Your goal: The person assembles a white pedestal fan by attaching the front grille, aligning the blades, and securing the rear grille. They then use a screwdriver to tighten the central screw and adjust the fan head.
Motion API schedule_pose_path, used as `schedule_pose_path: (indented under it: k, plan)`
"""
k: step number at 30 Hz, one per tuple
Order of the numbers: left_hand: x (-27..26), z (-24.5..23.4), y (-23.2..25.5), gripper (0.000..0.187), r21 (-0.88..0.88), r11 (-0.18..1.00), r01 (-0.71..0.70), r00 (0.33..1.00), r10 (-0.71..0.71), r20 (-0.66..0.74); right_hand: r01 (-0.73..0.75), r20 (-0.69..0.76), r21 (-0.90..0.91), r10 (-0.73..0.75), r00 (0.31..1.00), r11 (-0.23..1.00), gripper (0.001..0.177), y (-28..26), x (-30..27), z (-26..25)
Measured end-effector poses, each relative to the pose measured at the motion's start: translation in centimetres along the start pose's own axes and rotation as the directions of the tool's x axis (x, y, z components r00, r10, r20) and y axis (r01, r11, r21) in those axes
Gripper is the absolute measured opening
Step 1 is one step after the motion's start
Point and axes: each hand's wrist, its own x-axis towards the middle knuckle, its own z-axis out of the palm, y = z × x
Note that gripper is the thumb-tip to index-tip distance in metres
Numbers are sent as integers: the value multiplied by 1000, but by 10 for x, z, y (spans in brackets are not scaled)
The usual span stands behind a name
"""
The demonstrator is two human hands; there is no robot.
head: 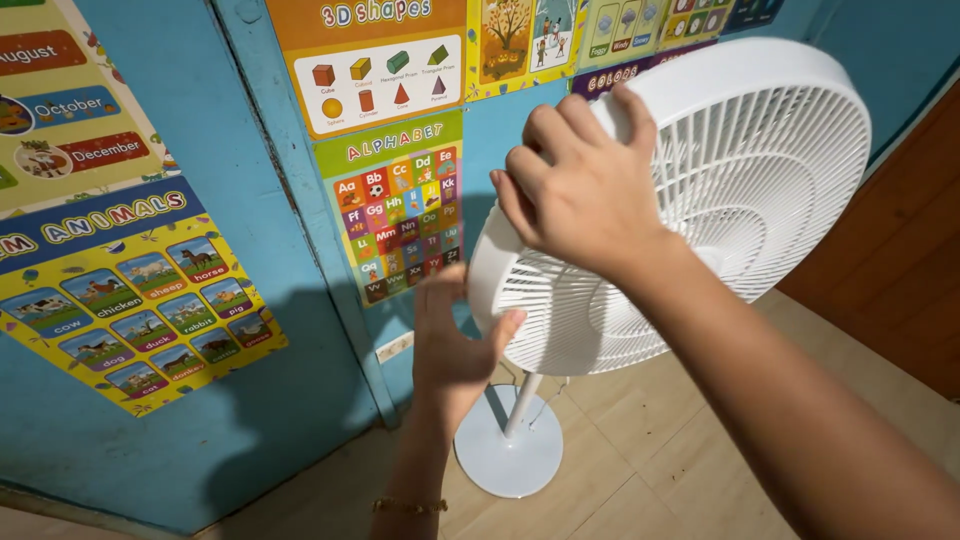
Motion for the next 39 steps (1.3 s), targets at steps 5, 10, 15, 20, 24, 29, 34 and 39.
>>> schedule_pose_path:
  k: [5, 10, 15, 20, 24, 29, 34, 39]
  plan:
    - [22, 5, 16, 61, 80, 997, -19, 999, 22, -35, -40, -21, 15, 40, 999, 999, 20, -2, 2, -3]
    - [26, 4, 31, 58, 109, 994, 1, 1000, -2, 9, 11, -4, 33, -10, 1000, 999, 19, 10, 4, -16]
    - [33, -4, 43, 55, 78, 993, 87, 992, -94, 81, -117, 31, 142, 114, 993, 983, 13, 46, 7, -37]
    - [33, -6, 53, 53, 155, 986, 64, 995, -75, 71, -276, 89, 177, 264, 960, 945, 23, 89, -6, -72]
    - [32, 0, 62, 50, 163, 984, 69, 993, -82, 79, -280, 145, 219, 253, 957, 934, 32, 120, -21, -108]
    - [32, 11, 90, 55, 257, 961, 102, 985, -133, 110, -412, 167, 209, 383, 909, 887, 34, 177, -50, -177]
    - [22, 45, 160, 80, 428, 900, -86, 996, 91, 9, -579, 262, 196, 527, 809, 791, 38, 236, -112, -267]
    - [-8, 126, 279, 50, 436, 872, -223, 935, 317, -156, -745, 328, 187, 674, 662, 641, 41, 295, -202, -362]
